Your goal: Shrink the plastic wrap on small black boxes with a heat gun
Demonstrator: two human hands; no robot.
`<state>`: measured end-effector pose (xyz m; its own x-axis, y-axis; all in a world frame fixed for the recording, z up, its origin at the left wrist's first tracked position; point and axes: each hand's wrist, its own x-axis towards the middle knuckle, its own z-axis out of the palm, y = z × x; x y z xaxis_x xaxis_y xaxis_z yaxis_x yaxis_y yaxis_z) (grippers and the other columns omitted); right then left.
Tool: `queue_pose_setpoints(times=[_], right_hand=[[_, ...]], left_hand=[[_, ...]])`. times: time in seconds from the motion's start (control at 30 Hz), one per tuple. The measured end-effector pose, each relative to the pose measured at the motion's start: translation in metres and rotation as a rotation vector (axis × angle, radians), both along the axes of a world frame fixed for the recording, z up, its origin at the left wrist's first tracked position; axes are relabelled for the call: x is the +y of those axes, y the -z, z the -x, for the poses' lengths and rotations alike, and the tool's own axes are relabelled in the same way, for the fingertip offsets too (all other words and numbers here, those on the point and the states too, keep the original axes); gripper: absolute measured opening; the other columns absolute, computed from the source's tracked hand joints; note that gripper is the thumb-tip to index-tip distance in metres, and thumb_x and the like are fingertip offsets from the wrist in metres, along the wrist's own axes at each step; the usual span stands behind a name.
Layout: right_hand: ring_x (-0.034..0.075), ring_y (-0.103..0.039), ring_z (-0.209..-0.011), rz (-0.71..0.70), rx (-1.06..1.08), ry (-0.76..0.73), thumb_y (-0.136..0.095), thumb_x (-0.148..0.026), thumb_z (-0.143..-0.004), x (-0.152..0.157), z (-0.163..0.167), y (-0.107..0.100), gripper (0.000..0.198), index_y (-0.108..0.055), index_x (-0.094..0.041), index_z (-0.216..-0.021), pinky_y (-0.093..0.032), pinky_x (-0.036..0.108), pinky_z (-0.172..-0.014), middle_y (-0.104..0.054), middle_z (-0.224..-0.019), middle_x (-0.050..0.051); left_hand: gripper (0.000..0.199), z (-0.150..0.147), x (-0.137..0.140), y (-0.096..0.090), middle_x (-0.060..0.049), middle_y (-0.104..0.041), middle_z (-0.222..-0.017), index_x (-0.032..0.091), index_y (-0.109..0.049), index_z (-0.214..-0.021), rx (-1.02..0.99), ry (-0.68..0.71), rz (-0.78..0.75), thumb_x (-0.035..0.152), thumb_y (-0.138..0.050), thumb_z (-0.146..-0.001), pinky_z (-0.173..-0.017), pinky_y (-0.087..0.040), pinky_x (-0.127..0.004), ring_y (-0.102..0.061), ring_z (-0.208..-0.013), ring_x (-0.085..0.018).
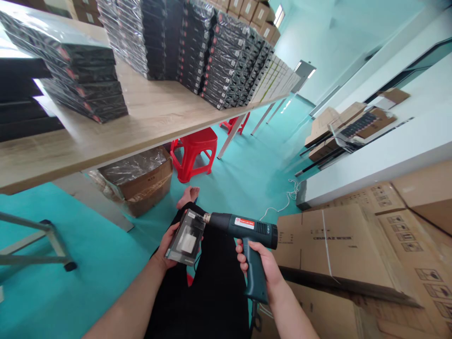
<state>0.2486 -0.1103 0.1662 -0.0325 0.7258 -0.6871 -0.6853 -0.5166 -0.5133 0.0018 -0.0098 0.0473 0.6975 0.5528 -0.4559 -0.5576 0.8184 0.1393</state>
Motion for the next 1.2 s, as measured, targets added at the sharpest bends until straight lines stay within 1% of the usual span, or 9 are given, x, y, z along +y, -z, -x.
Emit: queue_pose_setpoints(times=[0.3,0.37,0.47,0.53,0.73,0.93,1.0,1.13,1.2], right_hand=[[0.011,-0.059,-0.063,-0.089,-0.165,-0.113,-0.062,-0.032,-0.078,0.023,0.020,-0.011,0.028,-0.065,-0.013,-0.098,-0.046,0.020,-0.053,-0.065,-0.081,0.004],[0.012,-0.061,-0.062,-0.146,-0.267,-0.279,-0.063,-0.032,-0.077,0.022,0.025,-0.023,0.030,-0.066,-0.012,-0.099,-0.047,0.022,-0.053,-0.066,-0.081,0.005],[0.015,-0.062,-0.057,-0.144,-0.353,-0.670,-0.067,-0.028,-0.073,0.019,0.030,-0.043,0.030,-0.067,-0.011,-0.098,-0.047,0.025,-0.051,-0.068,-0.076,0.007],[0.014,-0.061,-0.056,-0.133,-0.390,-0.817,-0.070,-0.026,-0.071,0.021,0.032,-0.053,0.029,-0.069,-0.010,-0.095,-0.046,0.025,-0.051,-0.068,-0.074,0.007],[0.014,-0.062,-0.061,-0.186,-0.603,-0.532,-0.066,-0.033,-0.074,0.041,0.037,-0.057,0.031,-0.067,-0.016,-0.099,-0.049,0.027,-0.056,-0.068,-0.079,0.004],[0.011,-0.056,-0.050,-0.160,-0.488,-0.983,-0.071,-0.029,-0.068,0.016,0.045,-0.062,0.018,-0.070,-0.013,-0.077,-0.045,0.025,-0.052,-0.066,-0.063,0.002],[0.012,-0.058,-0.053,-0.165,-0.499,-0.893,-0.071,-0.030,-0.069,0.014,0.050,-0.061,0.020,-0.071,-0.013,-0.080,-0.046,0.025,-0.053,-0.067,-0.066,0.003],[0.014,-0.062,-0.059,-0.197,-0.521,-0.470,-0.067,-0.034,-0.073,0.034,0.053,-0.049,0.033,-0.066,-0.013,-0.098,-0.050,0.026,-0.053,-0.068,-0.077,0.005],[0.014,-0.062,-0.059,-0.200,-0.570,-0.355,-0.066,-0.035,-0.074,0.045,0.047,-0.044,0.034,-0.065,-0.013,-0.099,-0.051,0.026,-0.052,-0.067,-0.077,0.005]], left_hand=[[0.057,-0.002,-0.002,-0.001,-0.022,-0.071,-0.099,0.008,-0.063,-0.114,0.010,0.049,0.047,0.053,-0.057,-0.080,-0.078,-0.052,-0.054,-0.067,-0.092,-0.040],[0.055,-0.002,0.000,0.003,-0.020,-0.073,-0.093,0.009,-0.065,-0.109,0.020,0.038,0.048,0.055,-0.057,-0.080,-0.075,-0.053,-0.052,-0.069,-0.086,-0.038],[0.040,-0.002,0.003,0.010,-0.014,-0.074,-0.082,0.011,-0.067,-0.099,0.067,-0.018,0.061,0.046,-0.059,-0.081,-0.071,-0.055,-0.045,-0.070,-0.073,-0.031],[0.033,-0.002,0.004,0.014,-0.012,-0.074,-0.078,0.011,-0.068,-0.094,0.100,-0.050,0.069,0.040,-0.059,-0.081,-0.069,-0.055,-0.042,-0.070,-0.069,-0.029],[0.037,-0.001,0.002,0.014,-0.013,-0.073,-0.081,0.012,-0.068,-0.094,0.046,-0.010,0.082,0.044,-0.059,-0.079,-0.066,-0.055,-0.043,-0.070,-0.076,-0.032],[0.025,0.001,0.009,0.027,-0.008,-0.072,-0.071,0.015,-0.068,-0.090,0.137,-0.149,0.100,0.036,-0.057,-0.081,-0.064,-0.055,-0.038,-0.070,-0.065,-0.027],[0.027,0.001,0.009,0.028,-0.008,-0.072,-0.071,0.014,-0.069,-0.091,0.118,-0.134,0.102,0.036,-0.057,-0.080,-0.065,-0.055,-0.039,-0.070,-0.065,-0.027],[0.037,0.003,0.004,0.024,-0.012,-0.073,-0.079,0.012,-0.068,-0.099,0.026,-0.051,0.083,0.041,-0.059,-0.079,-0.069,-0.055,-0.043,-0.070,-0.075,-0.031],[0.042,0.004,0.002,0.022,-0.013,-0.073,-0.085,0.012,-0.066,-0.106,0.004,-0.040,0.080,0.044,-0.059,-0.079,-0.070,-0.055,-0.045,-0.070,-0.082,-0.034]])
